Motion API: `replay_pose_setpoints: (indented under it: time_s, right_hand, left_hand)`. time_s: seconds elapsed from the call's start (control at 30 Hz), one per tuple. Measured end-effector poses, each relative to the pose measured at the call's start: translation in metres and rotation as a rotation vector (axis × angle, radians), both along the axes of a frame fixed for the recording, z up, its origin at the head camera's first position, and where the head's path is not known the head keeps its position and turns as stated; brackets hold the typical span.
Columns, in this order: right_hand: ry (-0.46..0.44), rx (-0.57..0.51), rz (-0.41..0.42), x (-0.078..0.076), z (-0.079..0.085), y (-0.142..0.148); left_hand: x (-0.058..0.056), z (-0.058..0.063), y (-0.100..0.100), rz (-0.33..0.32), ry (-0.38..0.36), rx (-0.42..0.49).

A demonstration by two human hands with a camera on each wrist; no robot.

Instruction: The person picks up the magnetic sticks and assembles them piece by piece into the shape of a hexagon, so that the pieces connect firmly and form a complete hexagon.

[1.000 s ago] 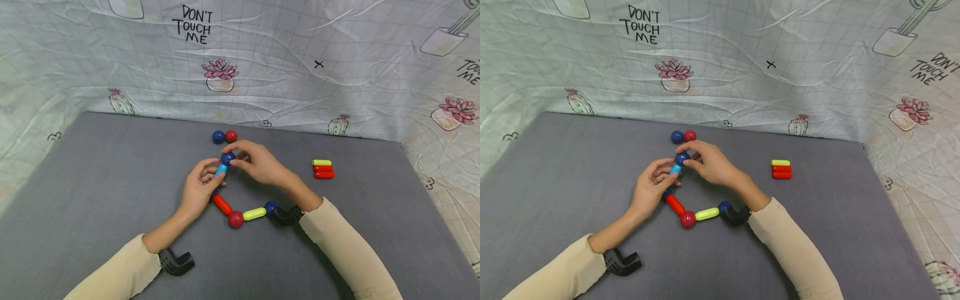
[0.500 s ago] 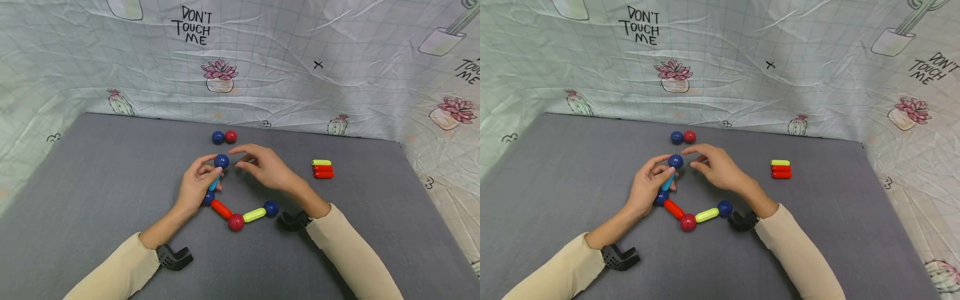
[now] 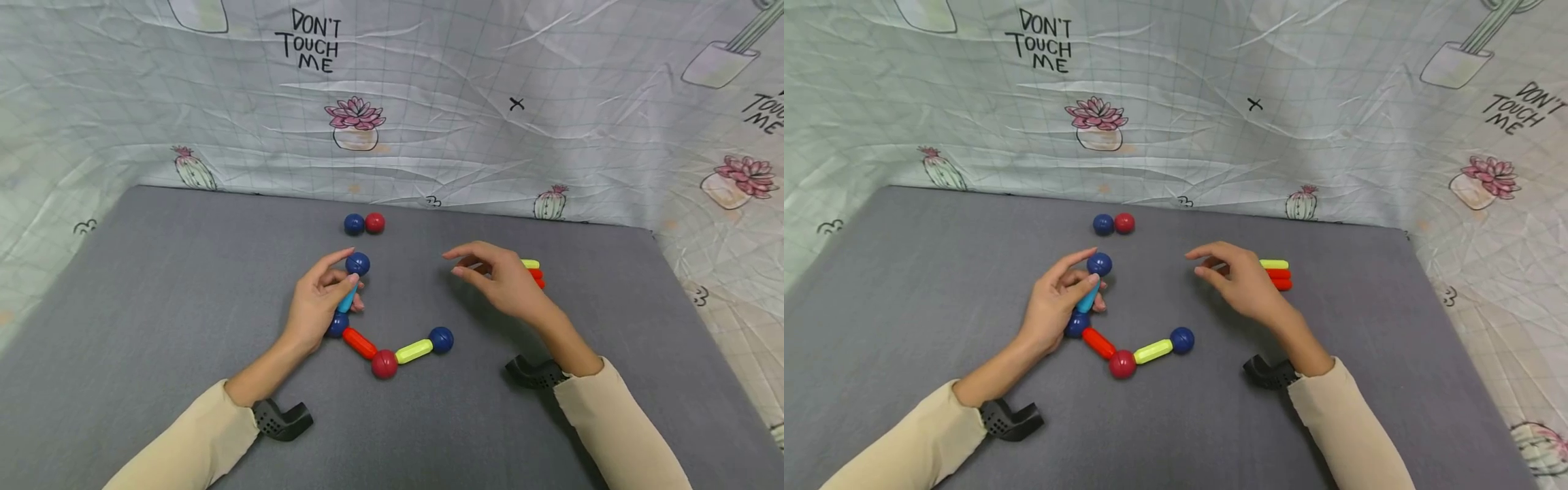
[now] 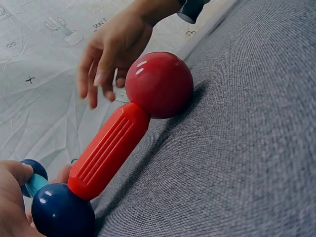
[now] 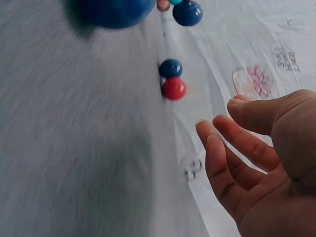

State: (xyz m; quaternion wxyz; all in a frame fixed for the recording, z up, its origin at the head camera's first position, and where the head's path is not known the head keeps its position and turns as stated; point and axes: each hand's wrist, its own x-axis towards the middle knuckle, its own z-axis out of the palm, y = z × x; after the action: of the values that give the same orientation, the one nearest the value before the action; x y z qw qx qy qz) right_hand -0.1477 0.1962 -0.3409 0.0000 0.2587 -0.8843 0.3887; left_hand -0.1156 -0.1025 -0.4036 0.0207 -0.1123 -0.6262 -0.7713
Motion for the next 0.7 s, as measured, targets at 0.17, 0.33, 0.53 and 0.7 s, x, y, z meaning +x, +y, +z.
replay_pose_setpoints:
  time_s: [0.17, 0.33, 0.53, 0.7]
  right_hand:
    - [0.018, 0.049, -0.106, 0.007, 0.000, 0.031]
    - [0.041, 0.066, -0.217, 0.016, 0.002, 0.068]
    - [0.104, 0.134, -0.280, 0.024, -0.010, 0.102]
    - [0.094, 0.160, -0.286, 0.028, -0.023, 0.118]
  left_hand:
    - [0.001, 0.000, 0.000, -0.019, 0.000, 0.025]
    - [0.001, 0.001, 0.001, -0.002, 0.003, 0.004]
    - [0.002, 0.000, 0.002, 0.029, -0.012, -0.018]
    - [0.002, 0.000, 0.001, 0.034, -0.021, -0.024]
